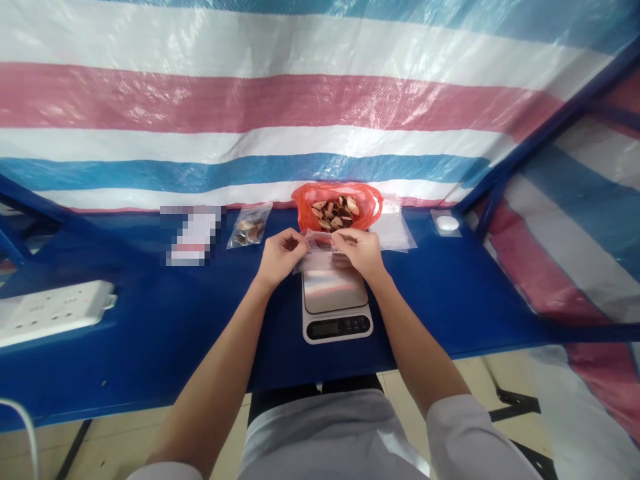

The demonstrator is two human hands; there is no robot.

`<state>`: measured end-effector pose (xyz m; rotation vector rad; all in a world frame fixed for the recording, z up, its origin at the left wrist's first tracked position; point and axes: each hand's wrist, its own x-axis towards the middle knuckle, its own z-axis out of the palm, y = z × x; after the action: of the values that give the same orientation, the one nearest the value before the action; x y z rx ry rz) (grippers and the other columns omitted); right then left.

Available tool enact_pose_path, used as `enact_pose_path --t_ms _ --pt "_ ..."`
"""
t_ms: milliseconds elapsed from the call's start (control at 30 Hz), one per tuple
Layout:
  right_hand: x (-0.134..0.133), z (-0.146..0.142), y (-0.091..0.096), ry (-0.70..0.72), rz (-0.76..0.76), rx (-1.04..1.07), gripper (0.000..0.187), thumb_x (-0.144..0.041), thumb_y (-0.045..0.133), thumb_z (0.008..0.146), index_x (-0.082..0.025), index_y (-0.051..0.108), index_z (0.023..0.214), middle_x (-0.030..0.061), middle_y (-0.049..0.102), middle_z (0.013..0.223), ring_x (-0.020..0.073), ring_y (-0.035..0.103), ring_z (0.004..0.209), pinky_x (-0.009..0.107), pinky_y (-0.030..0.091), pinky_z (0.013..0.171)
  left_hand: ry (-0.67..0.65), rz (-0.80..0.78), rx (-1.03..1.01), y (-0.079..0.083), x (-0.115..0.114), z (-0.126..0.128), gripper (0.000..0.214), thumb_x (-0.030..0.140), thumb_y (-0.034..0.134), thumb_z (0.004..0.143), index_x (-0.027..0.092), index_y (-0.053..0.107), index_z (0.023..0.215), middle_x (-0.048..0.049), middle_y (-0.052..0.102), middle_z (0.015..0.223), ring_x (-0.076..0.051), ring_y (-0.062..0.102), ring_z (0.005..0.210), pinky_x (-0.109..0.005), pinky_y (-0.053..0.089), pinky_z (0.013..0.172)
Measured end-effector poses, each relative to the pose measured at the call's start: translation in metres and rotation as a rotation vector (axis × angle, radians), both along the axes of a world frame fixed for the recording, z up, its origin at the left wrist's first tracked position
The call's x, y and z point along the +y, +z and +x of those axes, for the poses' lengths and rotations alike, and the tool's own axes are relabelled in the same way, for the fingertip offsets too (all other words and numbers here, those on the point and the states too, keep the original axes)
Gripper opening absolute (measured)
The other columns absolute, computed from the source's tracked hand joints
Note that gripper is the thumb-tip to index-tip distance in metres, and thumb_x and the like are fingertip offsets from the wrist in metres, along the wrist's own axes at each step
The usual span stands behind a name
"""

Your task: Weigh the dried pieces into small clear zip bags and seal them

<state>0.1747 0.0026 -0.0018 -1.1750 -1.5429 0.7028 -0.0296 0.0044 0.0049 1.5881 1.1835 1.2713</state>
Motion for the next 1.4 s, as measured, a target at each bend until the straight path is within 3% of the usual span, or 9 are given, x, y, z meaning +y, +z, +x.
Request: enact_pose_path --t_ms 300,600,733,833,933,1100,1267,1400 --pt "-0.006 -0.007 0.002 0.05 0.097 -0.13 0.015 -0.031 0.068 0.086 -0.022 0.08 0.088 0.0014 0.079 0.078 0.0192 0.075 0.07 0.026 0.059 0.071 0.027 -0.003 0.155 0.002 -0.006 0.012 0.035 0.052 0.065 0.083 0.017 0.067 0.077 -0.0026 0.071 0.071 -0.015 0.061 0.063 -0.026 0.046 0.064" --pt "-0.001 -0.002 -0.001 -0.033 0.049 -0.067 0.014 -0.031 0.069 0.084 -0.021 0.079 0.085 0.0031 0.079 0.075 0.021 0.076 0.072 0.029 0.059 0.071 0.111 0.1 0.26 0.004 -0.001 0.0 0.013 0.028 0.065 0.076 0.019 0.062 0.066 0.0009 0.065 0.063 -0.014 0.058 0.06 -0.025 0.045 0.063" --pt "-0.002 -0.003 -0.002 -0.041 0.025 -0.028 0.014 -0.032 0.07 0.082 -0.022 0.079 0.085 0.0028 0.079 0.076 0.0214 0.076 0.073 0.029 0.06 0.07 0.064 0.197 0.267 0.003 -0.001 -0.005 0.016 0.034 0.064 0.082 0.018 0.067 0.08 -0.0038 0.07 0.08 -0.017 0.064 0.072 -0.028 0.052 0.071" --pt "-0.003 -0.005 -0.001 -0.051 0.039 -0.02 0.013 -0.032 0.071 0.081 -0.022 0.08 0.084 0.0028 0.079 0.077 0.0218 0.076 0.072 0.03 0.06 0.071 0.047 0.332 0.298 0.001 -0.004 -0.003 0.041 0.043 0.069 0.083 0.017 0.066 0.115 -0.0118 0.069 0.115 -0.024 0.067 0.104 -0.037 0.054 0.094" --pt "-0.005 -0.008 0.002 -0.055 0.051 -0.037 0.012 -0.03 0.071 0.082 -0.022 0.08 0.083 0.0029 0.08 0.078 0.0219 0.077 0.073 0.03 0.06 0.072 -0.019 0.395 0.397 -0.004 -0.008 0.0 0.077 0.052 0.075 0.08 0.02 0.048 0.145 -0.0165 0.054 0.145 -0.031 0.051 0.136 -0.048 0.042 0.114" --pt "-0.008 -0.013 0.007 -0.027 0.035 -0.02 0.011 -0.028 0.071 0.082 -0.023 0.081 0.085 0.0024 0.081 0.082 0.0225 0.078 0.076 0.031 0.062 0.074 -0.132 0.406 0.515 -0.014 -0.01 0.007 0.122 0.064 0.079 0.071 0.024 0.008 0.162 -0.0209 0.033 0.161 -0.039 0.033 0.149 -0.056 0.034 0.118" --pt "-0.009 -0.016 0.007 -0.015 0.038 0.012 0.012 -0.029 0.071 0.082 -0.023 0.081 0.086 0.0025 0.081 0.084 0.0228 0.078 0.077 0.031 0.063 0.074 -0.058 0.432 0.575 -0.019 -0.01 0.015 0.129 0.06 0.081 0.071 0.023 -0.005 0.161 -0.0232 0.03 0.161 -0.041 0.031 0.149 -0.059 0.033 0.118" --pt "-0.009 -0.016 0.007 -0.008 0.024 0.028 0.013 -0.03 0.071 0.082 -0.023 0.081 0.087 0.003 0.081 0.084 0.023 0.078 0.077 0.032 0.063 0.075 -0.009 0.404 0.575 -0.019 -0.01 0.018 0.118 0.047 0.081 0.075 0.019 0.006 0.161 -0.0232 0.043 0.151 -0.039 0.044 0.139 -0.055 0.041 0.112"
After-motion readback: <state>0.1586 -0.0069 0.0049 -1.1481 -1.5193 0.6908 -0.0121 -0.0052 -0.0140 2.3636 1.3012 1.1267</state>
